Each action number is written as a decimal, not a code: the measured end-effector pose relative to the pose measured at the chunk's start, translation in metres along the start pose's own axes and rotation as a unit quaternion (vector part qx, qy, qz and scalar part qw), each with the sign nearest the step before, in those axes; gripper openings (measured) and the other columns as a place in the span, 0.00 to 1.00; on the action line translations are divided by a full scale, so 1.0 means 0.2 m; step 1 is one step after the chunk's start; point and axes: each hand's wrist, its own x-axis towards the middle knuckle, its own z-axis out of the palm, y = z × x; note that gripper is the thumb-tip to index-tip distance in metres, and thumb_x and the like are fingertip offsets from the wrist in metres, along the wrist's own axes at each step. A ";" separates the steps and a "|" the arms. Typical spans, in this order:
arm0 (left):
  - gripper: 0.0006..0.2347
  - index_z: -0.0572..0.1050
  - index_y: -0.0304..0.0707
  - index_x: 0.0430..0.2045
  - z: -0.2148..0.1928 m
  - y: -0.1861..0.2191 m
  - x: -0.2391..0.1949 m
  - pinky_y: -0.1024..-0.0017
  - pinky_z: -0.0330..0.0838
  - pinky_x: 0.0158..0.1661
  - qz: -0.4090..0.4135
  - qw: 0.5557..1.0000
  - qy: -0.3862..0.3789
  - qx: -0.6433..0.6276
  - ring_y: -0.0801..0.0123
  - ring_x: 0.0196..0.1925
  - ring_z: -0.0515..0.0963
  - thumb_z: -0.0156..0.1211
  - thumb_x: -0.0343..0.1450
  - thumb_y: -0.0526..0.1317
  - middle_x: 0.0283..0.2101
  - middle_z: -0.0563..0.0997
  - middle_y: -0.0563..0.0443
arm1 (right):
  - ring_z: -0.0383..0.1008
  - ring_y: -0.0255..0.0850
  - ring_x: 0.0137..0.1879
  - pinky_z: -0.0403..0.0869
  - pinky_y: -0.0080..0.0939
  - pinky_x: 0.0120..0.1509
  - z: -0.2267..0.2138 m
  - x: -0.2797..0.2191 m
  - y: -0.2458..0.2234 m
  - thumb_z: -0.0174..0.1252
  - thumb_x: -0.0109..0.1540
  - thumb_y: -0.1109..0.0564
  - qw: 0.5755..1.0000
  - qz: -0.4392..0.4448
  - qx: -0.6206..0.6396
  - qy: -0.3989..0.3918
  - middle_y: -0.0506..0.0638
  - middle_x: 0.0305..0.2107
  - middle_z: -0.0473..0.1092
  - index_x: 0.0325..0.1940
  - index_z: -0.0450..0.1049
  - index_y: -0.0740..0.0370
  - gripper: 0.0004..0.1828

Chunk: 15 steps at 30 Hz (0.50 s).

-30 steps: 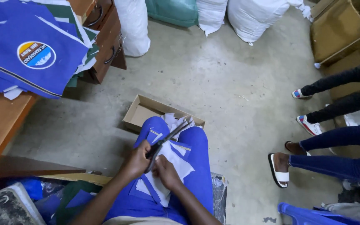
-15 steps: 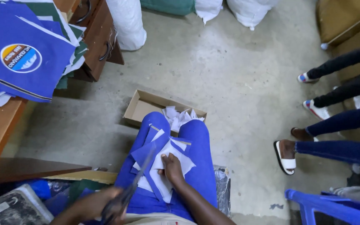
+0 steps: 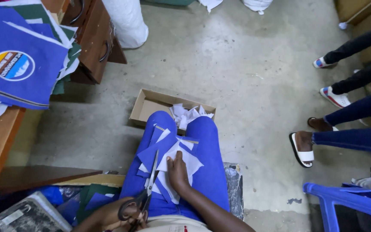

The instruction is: Cutting small fabric pieces from a larger sheet using scissors in a factory setting.

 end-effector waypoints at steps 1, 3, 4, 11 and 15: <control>0.08 0.80 0.20 0.35 0.04 0.03 0.01 0.70 0.76 0.36 -0.006 1.000 0.014 0.010 0.57 0.34 0.84 0.66 0.67 0.31 0.34 0.85 0.34 | 0.66 0.43 0.32 0.63 0.52 0.37 -0.01 0.01 0.00 0.45 0.73 0.44 1.000 0.000 -0.001 -0.004 0.49 0.26 0.64 0.47 0.59 0.57 0.15; 0.08 0.80 0.18 0.34 0.08 0.02 0.03 0.74 0.75 0.32 -0.018 0.999 0.028 0.021 0.57 0.30 0.83 0.64 0.68 0.31 0.33 0.85 0.31 | 0.63 0.41 0.32 0.62 0.52 0.36 -0.01 0.00 0.01 0.45 0.74 0.44 1.000 0.004 0.001 -0.007 0.48 0.25 0.62 0.47 0.57 0.57 0.14; 0.07 0.79 0.17 0.32 0.07 -0.01 0.06 0.72 0.75 0.30 -0.005 0.999 0.052 0.012 0.56 0.28 0.83 0.65 0.68 0.30 0.31 0.85 0.30 | 0.64 0.42 0.32 0.62 0.53 0.36 -0.01 0.00 0.01 0.45 0.74 0.45 1.000 0.002 0.000 -0.011 0.49 0.25 0.62 0.46 0.58 0.57 0.14; 0.10 0.82 0.23 0.32 0.09 0.00 -0.01 0.73 0.73 0.36 0.044 0.996 0.050 0.067 0.61 0.32 0.83 0.66 0.65 0.35 0.31 0.84 0.41 | 0.66 0.43 0.29 0.62 0.53 0.35 0.00 0.04 0.04 0.49 0.72 0.44 0.999 -0.026 0.003 -0.045 0.49 0.23 0.63 0.53 0.60 0.60 0.17; 0.11 0.82 0.29 0.34 0.11 0.03 -0.05 0.74 0.69 0.33 0.008 0.994 0.037 0.103 0.65 0.34 0.82 0.67 0.66 0.40 0.34 0.86 0.42 | 0.64 0.39 0.32 0.62 0.49 0.37 -0.06 0.03 -0.10 0.48 0.71 0.39 0.996 -0.024 0.005 -0.081 0.47 0.26 0.62 0.62 0.61 0.63 0.28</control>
